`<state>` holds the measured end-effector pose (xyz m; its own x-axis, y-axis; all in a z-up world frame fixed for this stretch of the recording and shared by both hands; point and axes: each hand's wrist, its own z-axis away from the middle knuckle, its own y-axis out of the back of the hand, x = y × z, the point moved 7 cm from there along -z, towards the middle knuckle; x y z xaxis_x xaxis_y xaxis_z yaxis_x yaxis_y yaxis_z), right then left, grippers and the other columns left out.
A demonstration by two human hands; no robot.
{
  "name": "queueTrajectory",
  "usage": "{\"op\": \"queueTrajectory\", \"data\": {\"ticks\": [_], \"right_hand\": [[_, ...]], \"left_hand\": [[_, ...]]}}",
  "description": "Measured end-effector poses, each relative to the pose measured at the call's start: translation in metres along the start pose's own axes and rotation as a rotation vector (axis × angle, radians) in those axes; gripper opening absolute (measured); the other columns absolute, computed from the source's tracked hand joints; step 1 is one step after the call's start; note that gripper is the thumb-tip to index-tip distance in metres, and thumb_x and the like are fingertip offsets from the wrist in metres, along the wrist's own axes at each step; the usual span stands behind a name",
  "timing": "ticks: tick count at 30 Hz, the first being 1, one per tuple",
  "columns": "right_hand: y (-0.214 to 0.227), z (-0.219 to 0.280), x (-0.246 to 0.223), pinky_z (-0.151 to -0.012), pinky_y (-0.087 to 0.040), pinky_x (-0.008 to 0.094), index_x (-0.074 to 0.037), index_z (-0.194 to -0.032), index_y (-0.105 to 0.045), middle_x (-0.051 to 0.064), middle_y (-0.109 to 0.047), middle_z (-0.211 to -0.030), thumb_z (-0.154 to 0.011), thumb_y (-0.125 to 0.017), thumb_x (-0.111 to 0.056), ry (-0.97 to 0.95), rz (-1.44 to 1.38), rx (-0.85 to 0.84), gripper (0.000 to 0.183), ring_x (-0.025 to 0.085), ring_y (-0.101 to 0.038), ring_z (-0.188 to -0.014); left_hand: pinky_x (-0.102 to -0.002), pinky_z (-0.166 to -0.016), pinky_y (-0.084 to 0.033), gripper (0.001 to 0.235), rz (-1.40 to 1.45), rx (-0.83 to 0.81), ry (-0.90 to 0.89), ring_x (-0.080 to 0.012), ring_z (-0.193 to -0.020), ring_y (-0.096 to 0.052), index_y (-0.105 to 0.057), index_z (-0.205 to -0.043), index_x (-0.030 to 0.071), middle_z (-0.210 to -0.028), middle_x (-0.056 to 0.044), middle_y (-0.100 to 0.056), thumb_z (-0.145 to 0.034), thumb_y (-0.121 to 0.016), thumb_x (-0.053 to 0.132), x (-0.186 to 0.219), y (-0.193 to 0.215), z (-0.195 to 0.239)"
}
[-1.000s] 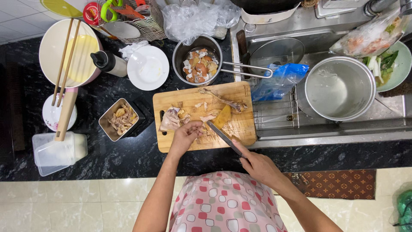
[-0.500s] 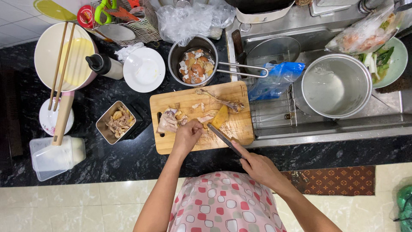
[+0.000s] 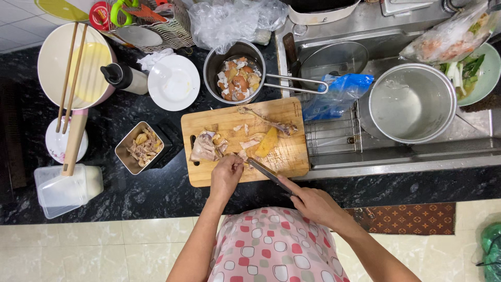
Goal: The person strips pieces of meat from a cooked chicken carcass on a wooden cutting board using a knife and puts the meat into a metal container.
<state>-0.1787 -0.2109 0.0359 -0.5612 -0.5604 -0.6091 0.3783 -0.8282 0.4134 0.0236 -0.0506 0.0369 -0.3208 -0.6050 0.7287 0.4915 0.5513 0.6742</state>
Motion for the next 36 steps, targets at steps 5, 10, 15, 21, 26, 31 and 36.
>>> {"op": "queueTrajectory", "data": {"ticks": [5, 10, 15, 21, 26, 31, 36], "right_hand": [[0.003, -0.003, -0.001, -0.074, -0.056, 0.046, -0.039, -0.160, -0.022, 0.015, -0.070, -0.082, -0.099, -0.053, -0.025, 0.027, 0.092, 0.032, 0.070, 0.031, -0.071, -0.074], [0.003, -0.005, 0.002, -0.074, -0.057, 0.046, -0.040, -0.160, -0.022, 0.015, -0.071, -0.083, -0.100, -0.052, -0.025, -0.012, 0.098, -0.008, 0.069, 0.031, -0.072, -0.074], [-0.001, -0.005, 0.005, -0.074, -0.056, 0.048, -0.039, -0.161, -0.021, 0.016, -0.072, -0.083, -0.100, -0.052, -0.025, 0.006, 0.104, 0.009, 0.070, 0.033, -0.072, -0.076], [-0.002, -0.003, 0.002, -0.074, -0.055, 0.048, -0.039, -0.160, -0.022, 0.015, -0.071, -0.082, -0.099, -0.053, -0.023, 0.066, 0.089, 0.076, 0.071, 0.034, -0.071, -0.075], [0.009, 0.006, 0.013, -0.070, -0.056, 0.044, -0.042, -0.161, -0.017, 0.013, -0.070, -0.081, -0.099, -0.053, -0.023, 0.002, 0.035, 0.109, 0.074, 0.031, -0.071, -0.072], [0.014, 0.014, 0.014, -0.068, -0.056, 0.046, -0.043, -0.159, -0.020, 0.013, -0.070, -0.087, -0.097, -0.055, -0.023, 0.091, 0.071, 0.242, 0.074, 0.032, -0.071, -0.074], [0.004, 0.008, -0.001, -0.071, -0.056, 0.046, -0.042, -0.159, -0.021, 0.014, -0.072, -0.088, -0.098, -0.055, -0.025, 0.154, 0.063, 0.174, 0.072, 0.034, -0.071, -0.077]], "left_hand": [[-0.034, -0.066, -0.056, 0.011, 0.007, -0.009, 0.044, -0.0241, -0.072, -0.069, -0.071, -0.091, 0.002, -0.087, -0.014, -0.071, -0.081, -0.075, 0.002, -0.010, -0.001, 0.002], [-0.028, -0.066, -0.056, 0.009, 0.109, -0.094, 0.254, -0.0132, -0.070, -0.069, -0.071, -0.092, 0.001, -0.081, -0.010, -0.075, -0.084, -0.074, 0.003, -0.042, 0.007, 0.011], [-0.021, -0.066, -0.050, 0.011, 0.467, -0.161, 0.308, -0.0037, -0.075, -0.060, -0.069, -0.096, 0.001, -0.091, 0.002, -0.075, -0.086, -0.074, 0.002, -0.072, 0.011, 0.021], [-0.021, -0.067, -0.047, 0.011, 0.646, -0.092, 0.430, -0.0050, -0.075, -0.061, -0.070, -0.099, 0.002, -0.083, 0.001, -0.068, -0.089, -0.074, 0.002, -0.088, 0.035, 0.023], [-0.021, -0.071, -0.050, 0.011, 0.684, -0.045, 0.397, -0.0051, -0.078, -0.062, -0.069, -0.101, 0.001, -0.087, 0.001, -0.068, -0.091, -0.073, 0.001, -0.083, 0.037, 0.021], [-0.020, -0.073, -0.050, 0.012, 0.763, -0.044, 0.356, -0.0061, -0.080, -0.064, -0.068, -0.103, 0.002, -0.091, 0.001, -0.069, -0.091, -0.071, -0.001, -0.088, 0.022, 0.017], [-0.019, -0.070, -0.048, 0.012, 0.590, -0.040, 0.292, -0.0034, -0.079, -0.059, -0.068, -0.104, 0.002, -0.093, 0.003, -0.067, -0.092, -0.070, 0.001, -0.082, 0.017, 0.014]]}}
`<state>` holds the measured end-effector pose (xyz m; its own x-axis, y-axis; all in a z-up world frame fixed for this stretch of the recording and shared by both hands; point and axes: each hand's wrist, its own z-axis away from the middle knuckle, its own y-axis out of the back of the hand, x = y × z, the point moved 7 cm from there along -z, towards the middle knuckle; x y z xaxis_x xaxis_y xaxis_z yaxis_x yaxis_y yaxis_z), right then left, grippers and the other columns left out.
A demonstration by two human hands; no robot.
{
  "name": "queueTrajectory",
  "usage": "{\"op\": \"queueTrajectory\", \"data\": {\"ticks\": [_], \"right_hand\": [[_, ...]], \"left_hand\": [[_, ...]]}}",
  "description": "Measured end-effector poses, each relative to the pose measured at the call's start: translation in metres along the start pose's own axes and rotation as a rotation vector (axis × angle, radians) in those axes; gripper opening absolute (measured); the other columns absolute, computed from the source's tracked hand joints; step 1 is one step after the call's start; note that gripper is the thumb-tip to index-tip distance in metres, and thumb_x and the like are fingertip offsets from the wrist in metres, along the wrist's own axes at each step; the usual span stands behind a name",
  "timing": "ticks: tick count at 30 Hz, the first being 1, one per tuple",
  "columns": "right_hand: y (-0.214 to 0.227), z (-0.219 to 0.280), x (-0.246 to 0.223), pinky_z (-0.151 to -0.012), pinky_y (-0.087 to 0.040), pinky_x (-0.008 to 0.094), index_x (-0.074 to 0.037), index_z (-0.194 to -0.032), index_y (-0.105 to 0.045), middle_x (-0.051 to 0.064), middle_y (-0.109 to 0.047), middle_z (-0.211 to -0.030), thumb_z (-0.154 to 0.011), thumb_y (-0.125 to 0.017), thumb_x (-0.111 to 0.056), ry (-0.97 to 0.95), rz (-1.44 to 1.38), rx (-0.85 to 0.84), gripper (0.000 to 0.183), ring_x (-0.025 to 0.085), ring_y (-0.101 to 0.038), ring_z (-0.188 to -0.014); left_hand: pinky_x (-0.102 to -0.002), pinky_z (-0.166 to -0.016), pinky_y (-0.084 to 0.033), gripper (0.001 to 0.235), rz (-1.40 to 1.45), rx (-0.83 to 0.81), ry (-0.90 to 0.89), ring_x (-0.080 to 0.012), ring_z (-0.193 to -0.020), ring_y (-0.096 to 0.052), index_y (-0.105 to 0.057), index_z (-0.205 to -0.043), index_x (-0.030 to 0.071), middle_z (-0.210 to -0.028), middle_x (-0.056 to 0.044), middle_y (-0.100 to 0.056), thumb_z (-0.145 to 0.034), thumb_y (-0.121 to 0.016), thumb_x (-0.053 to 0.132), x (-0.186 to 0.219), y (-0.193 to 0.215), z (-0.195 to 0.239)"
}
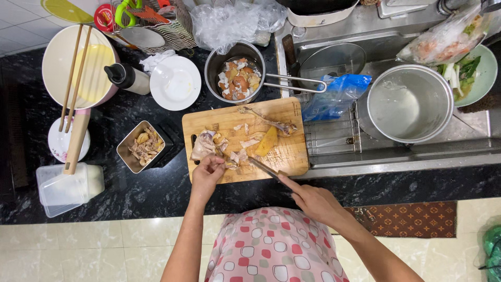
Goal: The person strips pieces of meat from a cooked chicken carcass on a wooden cutting board using a knife and puts the meat into a metal container.
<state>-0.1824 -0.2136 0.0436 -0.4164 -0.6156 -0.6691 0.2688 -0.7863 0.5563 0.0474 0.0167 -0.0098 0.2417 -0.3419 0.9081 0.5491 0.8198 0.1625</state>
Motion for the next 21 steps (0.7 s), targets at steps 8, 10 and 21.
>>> {"op": "queueTrajectory", "data": {"ticks": [8, 10, 21], "right_hand": [[0.019, -0.004, 0.004, -0.070, -0.056, 0.046, -0.042, -0.161, -0.016, 0.014, -0.072, -0.085, -0.100, -0.053, -0.025, -0.097, 0.063, -0.040, 0.073, 0.033, -0.072, -0.074], [0.014, -0.003, 0.004, -0.071, -0.056, 0.046, -0.042, -0.161, -0.015, 0.014, -0.072, -0.084, -0.099, -0.053, -0.025, -0.099, 0.071, -0.076, 0.074, 0.031, -0.072, -0.074], [0.012, -0.002, 0.011, -0.074, -0.055, 0.046, -0.042, -0.161, -0.017, 0.016, -0.072, -0.083, -0.099, -0.054, -0.026, -0.134, 0.006, -0.066, 0.073, 0.034, -0.071, -0.075]], "left_hand": [[-0.020, -0.063, -0.046, 0.013, -0.303, -0.003, -0.114, -0.0067, -0.069, -0.053, -0.076, -0.100, 0.002, -0.090, 0.001, -0.064, -0.091, -0.066, 0.001, 0.029, -0.013, 0.006], [-0.021, -0.063, -0.047, 0.014, -0.369, -0.001, -0.127, -0.0076, -0.068, -0.053, -0.077, -0.100, 0.002, -0.089, 0.000, -0.064, -0.090, -0.067, 0.001, 0.027, -0.016, 0.006], [-0.028, -0.068, -0.055, 0.021, -0.561, 0.150, -0.205, -0.0162, -0.072, -0.068, -0.075, -0.111, 0.006, -0.092, -0.007, -0.074, -0.090, -0.076, 0.010, 0.037, -0.025, 0.013]]}}
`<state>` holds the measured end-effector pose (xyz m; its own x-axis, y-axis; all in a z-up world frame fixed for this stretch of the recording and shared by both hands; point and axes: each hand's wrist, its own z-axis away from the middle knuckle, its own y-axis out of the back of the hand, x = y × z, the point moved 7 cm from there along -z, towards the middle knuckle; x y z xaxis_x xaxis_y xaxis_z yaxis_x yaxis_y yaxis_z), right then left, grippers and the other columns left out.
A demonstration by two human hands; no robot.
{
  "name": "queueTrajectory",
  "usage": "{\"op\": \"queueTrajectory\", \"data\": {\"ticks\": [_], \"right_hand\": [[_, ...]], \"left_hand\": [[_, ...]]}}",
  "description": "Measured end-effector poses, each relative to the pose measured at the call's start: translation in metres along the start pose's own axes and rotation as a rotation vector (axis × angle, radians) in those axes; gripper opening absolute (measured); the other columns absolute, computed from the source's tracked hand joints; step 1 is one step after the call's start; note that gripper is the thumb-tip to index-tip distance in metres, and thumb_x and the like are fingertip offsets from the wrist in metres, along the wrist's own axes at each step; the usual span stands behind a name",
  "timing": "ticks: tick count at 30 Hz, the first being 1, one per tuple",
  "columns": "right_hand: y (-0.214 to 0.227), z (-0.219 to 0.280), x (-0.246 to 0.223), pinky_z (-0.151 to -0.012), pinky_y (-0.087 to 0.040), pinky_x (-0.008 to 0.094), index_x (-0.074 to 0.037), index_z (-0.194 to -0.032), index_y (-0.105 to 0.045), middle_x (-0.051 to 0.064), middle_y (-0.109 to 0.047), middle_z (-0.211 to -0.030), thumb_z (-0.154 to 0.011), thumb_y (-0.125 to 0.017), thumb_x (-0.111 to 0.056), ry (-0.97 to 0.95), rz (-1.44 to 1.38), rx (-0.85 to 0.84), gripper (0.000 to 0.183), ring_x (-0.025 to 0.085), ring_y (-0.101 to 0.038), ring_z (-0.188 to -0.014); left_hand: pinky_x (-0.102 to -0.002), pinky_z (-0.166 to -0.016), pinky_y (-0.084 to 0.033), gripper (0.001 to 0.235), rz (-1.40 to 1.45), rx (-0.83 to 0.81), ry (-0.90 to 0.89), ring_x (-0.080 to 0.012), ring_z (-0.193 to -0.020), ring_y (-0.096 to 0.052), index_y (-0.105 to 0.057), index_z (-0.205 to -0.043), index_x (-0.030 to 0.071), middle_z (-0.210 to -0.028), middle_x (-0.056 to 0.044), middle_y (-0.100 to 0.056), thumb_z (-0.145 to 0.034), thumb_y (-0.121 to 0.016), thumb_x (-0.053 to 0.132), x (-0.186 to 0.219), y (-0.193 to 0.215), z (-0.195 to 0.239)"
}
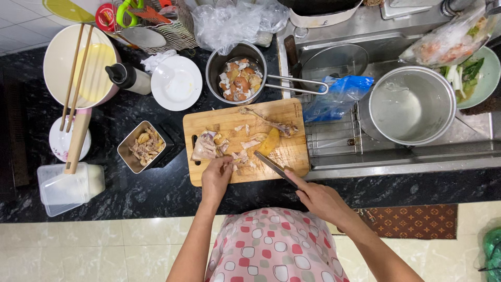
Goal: The person strips pieces of meat from a cooked chicken carcass on a wooden cutting board using a knife and puts the meat into a metal container.
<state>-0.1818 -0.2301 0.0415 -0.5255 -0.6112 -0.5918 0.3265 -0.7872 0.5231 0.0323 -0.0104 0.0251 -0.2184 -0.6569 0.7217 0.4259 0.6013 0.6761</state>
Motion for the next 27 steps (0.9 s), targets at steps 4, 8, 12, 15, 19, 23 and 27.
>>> {"op": "queueTrajectory", "data": {"ticks": [4, 8, 12, 15, 19, 23, 27], "right_hand": [[-0.007, -0.002, -0.001, -0.073, -0.056, 0.045, -0.041, -0.160, -0.018, 0.016, -0.071, -0.084, -0.099, -0.054, -0.025, 0.022, -0.025, 0.017, 0.073, 0.033, -0.071, -0.074], [-0.012, -0.005, -0.003, -0.072, -0.056, 0.047, -0.038, -0.160, -0.020, 0.016, -0.072, -0.089, -0.097, -0.056, -0.023, 0.084, -0.093, 0.049, 0.074, 0.034, -0.072, -0.076], [-0.015, -0.006, -0.002, -0.075, -0.056, 0.046, -0.038, -0.161, -0.020, 0.017, -0.072, -0.086, -0.098, -0.054, -0.024, 0.045, -0.044, 0.029, 0.073, 0.034, -0.072, -0.077], [-0.010, -0.002, -0.003, -0.075, -0.056, 0.047, -0.039, -0.160, -0.022, 0.017, -0.072, -0.087, -0.097, -0.055, -0.024, 0.034, -0.050, 0.049, 0.072, 0.035, -0.072, -0.080], [-0.010, 0.003, 0.007, -0.079, -0.056, 0.046, -0.042, -0.160, -0.022, 0.018, -0.073, -0.087, -0.099, -0.054, -0.027, -0.070, -0.045, 0.004, 0.071, 0.035, -0.073, -0.081], [-0.007, 0.000, 0.001, -0.076, -0.055, 0.047, -0.038, -0.160, -0.020, 0.018, -0.073, -0.090, -0.097, -0.055, -0.024, 0.036, -0.079, 0.074, 0.073, 0.036, -0.072, -0.082], [-0.005, -0.005, -0.002, -0.075, -0.055, 0.046, -0.038, -0.161, -0.019, 0.016, -0.073, -0.087, -0.098, -0.054, -0.025, 0.032, -0.063, 0.069, 0.073, 0.033, -0.072, -0.078]], "left_hand": [[-0.036, -0.068, -0.055, 0.018, -0.227, 0.028, -0.093, -0.0246, -0.077, -0.072, -0.075, -0.103, 0.007, -0.106, -0.008, -0.073, -0.087, -0.077, 0.015, 0.044, 0.015, 0.007], [-0.038, -0.073, -0.057, 0.019, -0.268, 0.177, -0.312, -0.0296, -0.086, -0.072, -0.074, -0.103, 0.009, -0.111, -0.008, -0.071, -0.086, -0.077, 0.018, 0.077, 0.015, -0.001], [-0.038, -0.074, -0.057, 0.022, -0.244, 0.132, -0.525, -0.0283, -0.087, -0.072, -0.073, -0.104, 0.008, -0.109, -0.010, -0.072, -0.084, -0.076, 0.014, 0.089, -0.012, -0.030], [-0.044, -0.071, -0.055, 0.012, -0.561, -0.115, -0.378, -0.0274, -0.080, -0.070, -0.075, -0.096, 0.010, -0.093, -0.009, -0.072, -0.085, -0.076, 0.013, 0.067, -0.045, -0.052], [-0.042, -0.073, -0.055, 0.012, -0.740, -0.186, -0.314, -0.0243, -0.083, -0.070, -0.073, -0.100, 0.011, -0.099, -0.011, -0.072, -0.090, -0.069, 0.005, 0.045, -0.037, -0.071], [-0.047, -0.077, -0.053, 0.024, -0.435, 0.008, -0.496, -0.0333, -0.086, -0.069, -0.073, -0.103, 0.007, -0.104, -0.014, -0.072, -0.079, -0.076, 0.011, 0.073, -0.019, -0.098], [-0.047, -0.074, -0.053, 0.022, -0.299, -0.024, -0.632, -0.0371, -0.083, -0.068, -0.074, -0.094, 0.007, -0.095, -0.014, -0.070, -0.073, -0.077, 0.012, 0.085, -0.035, -0.104]]}}
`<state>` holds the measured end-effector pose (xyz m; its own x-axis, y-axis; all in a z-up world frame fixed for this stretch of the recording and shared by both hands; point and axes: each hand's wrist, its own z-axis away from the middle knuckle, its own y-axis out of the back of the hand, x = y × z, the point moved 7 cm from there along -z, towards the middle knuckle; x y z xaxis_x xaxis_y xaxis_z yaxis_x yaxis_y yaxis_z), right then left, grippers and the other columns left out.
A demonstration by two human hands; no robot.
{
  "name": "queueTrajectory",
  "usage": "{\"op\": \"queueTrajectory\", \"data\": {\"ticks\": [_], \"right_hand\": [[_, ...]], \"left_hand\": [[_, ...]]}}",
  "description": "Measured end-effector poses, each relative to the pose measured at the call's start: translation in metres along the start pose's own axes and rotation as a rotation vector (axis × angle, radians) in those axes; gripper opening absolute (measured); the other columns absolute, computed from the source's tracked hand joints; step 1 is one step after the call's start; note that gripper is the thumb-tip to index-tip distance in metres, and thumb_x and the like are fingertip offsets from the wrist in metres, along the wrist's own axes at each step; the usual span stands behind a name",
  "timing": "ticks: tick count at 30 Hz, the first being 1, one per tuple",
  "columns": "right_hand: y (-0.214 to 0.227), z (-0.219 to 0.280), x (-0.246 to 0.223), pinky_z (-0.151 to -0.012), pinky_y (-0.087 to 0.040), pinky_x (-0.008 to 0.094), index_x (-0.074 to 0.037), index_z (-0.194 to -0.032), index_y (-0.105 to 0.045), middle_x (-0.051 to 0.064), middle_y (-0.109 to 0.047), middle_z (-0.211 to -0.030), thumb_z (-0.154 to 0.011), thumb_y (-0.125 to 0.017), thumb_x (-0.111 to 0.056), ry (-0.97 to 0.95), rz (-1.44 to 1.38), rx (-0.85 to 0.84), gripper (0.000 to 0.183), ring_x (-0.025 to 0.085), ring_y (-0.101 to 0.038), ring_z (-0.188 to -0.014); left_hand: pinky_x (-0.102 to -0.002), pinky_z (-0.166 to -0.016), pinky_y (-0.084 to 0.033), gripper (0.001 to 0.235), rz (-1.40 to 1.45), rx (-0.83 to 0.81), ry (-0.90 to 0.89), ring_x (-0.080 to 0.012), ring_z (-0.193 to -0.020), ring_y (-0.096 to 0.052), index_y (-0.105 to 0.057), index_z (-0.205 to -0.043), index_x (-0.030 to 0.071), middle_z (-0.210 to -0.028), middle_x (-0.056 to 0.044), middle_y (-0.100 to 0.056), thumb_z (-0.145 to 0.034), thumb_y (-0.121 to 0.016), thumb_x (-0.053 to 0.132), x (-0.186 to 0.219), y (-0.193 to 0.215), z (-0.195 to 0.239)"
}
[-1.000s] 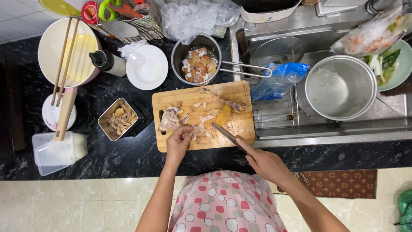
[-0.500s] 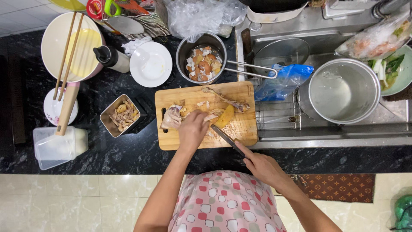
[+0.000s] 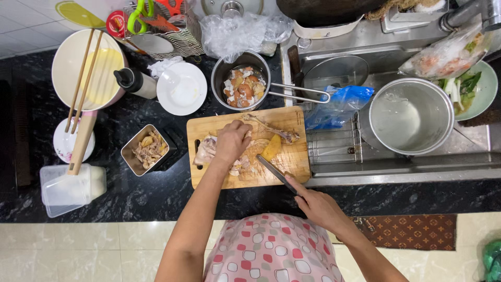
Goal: The person strips pieces of meat from a cooked chicken carcass on a wooden cutting board using a knife and puts the meat into a metal container.
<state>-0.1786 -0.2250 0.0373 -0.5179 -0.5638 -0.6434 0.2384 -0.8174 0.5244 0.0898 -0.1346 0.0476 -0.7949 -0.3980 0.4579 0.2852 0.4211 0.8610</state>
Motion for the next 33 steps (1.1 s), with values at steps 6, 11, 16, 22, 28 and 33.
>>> {"op": "queueTrajectory", "data": {"ticks": [6, 11, 16, 22, 28, 33], "right_hand": [[0.001, 0.005, 0.004, -0.073, -0.054, 0.044, -0.040, -0.162, -0.018, 0.015, -0.070, -0.075, -0.099, -0.052, -0.025, -0.079, -0.013, -0.065, 0.073, 0.030, -0.070, -0.070], [0.000, -0.001, 0.006, -0.071, -0.054, 0.044, -0.038, -0.161, -0.019, 0.015, -0.067, -0.071, -0.099, -0.053, -0.026, -0.035, -0.027, -0.046, 0.071, 0.031, -0.069, -0.067], [-0.004, -0.007, 0.008, -0.071, -0.054, 0.045, -0.037, -0.161, -0.020, 0.016, -0.068, -0.071, -0.098, -0.053, -0.026, -0.039, -0.044, -0.044, 0.072, 0.033, -0.069, -0.067], [-0.008, -0.017, -0.001, -0.073, -0.054, 0.048, -0.035, -0.161, -0.020, 0.020, -0.072, -0.081, -0.099, -0.052, -0.026, 0.009, -0.098, 0.001, 0.070, 0.038, -0.071, -0.076], [-0.014, -0.026, -0.008, -0.077, -0.054, 0.049, -0.035, -0.161, -0.023, 0.024, -0.073, -0.090, -0.101, -0.051, -0.027, -0.036, -0.053, -0.016, 0.067, 0.040, -0.071, -0.083], [-0.006, -0.021, -0.020, -0.076, -0.054, 0.049, -0.032, -0.158, -0.027, 0.022, -0.073, -0.105, -0.098, -0.053, -0.023, 0.128, -0.143, 0.099, 0.065, 0.041, -0.071, -0.088]], "left_hand": [[-0.044, -0.073, -0.055, 0.010, -0.050, -0.222, 0.026, -0.0327, -0.077, -0.067, -0.064, -0.077, 0.004, -0.079, -0.012, -0.064, -0.083, -0.071, 0.008, -0.028, -0.025, 0.017], [-0.043, -0.073, -0.056, 0.002, -0.027, -0.295, -0.057, -0.0320, -0.079, -0.068, -0.068, -0.082, 0.005, -0.083, -0.011, -0.065, -0.080, -0.068, 0.005, -0.016, -0.012, 0.041], [-0.043, -0.082, -0.056, 0.025, -0.102, -0.167, -0.157, -0.0321, -0.095, -0.070, -0.071, -0.105, 0.004, -0.106, -0.012, -0.069, -0.080, -0.069, 0.007, 0.036, 0.035, 0.081], [-0.043, -0.083, -0.055, 0.049, -0.041, -0.059, 0.371, -0.0391, -0.101, -0.068, -0.067, -0.125, 0.001, -0.122, -0.020, -0.066, -0.080, -0.078, 0.019, 0.038, 0.066, 0.112], [-0.039, -0.082, -0.058, 0.028, -0.110, 0.199, 0.250, -0.0327, -0.099, -0.071, -0.070, -0.120, 0.005, -0.117, -0.014, -0.071, -0.092, -0.069, 0.009, 0.009, 0.046, 0.087], [-0.039, -0.055, -0.055, 0.010, -0.443, -0.045, 0.266, -0.0274, -0.075, -0.070, -0.066, -0.089, 0.004, -0.090, -0.012, -0.068, -0.079, -0.066, 0.004, -0.019, 0.007, 0.073]]}}
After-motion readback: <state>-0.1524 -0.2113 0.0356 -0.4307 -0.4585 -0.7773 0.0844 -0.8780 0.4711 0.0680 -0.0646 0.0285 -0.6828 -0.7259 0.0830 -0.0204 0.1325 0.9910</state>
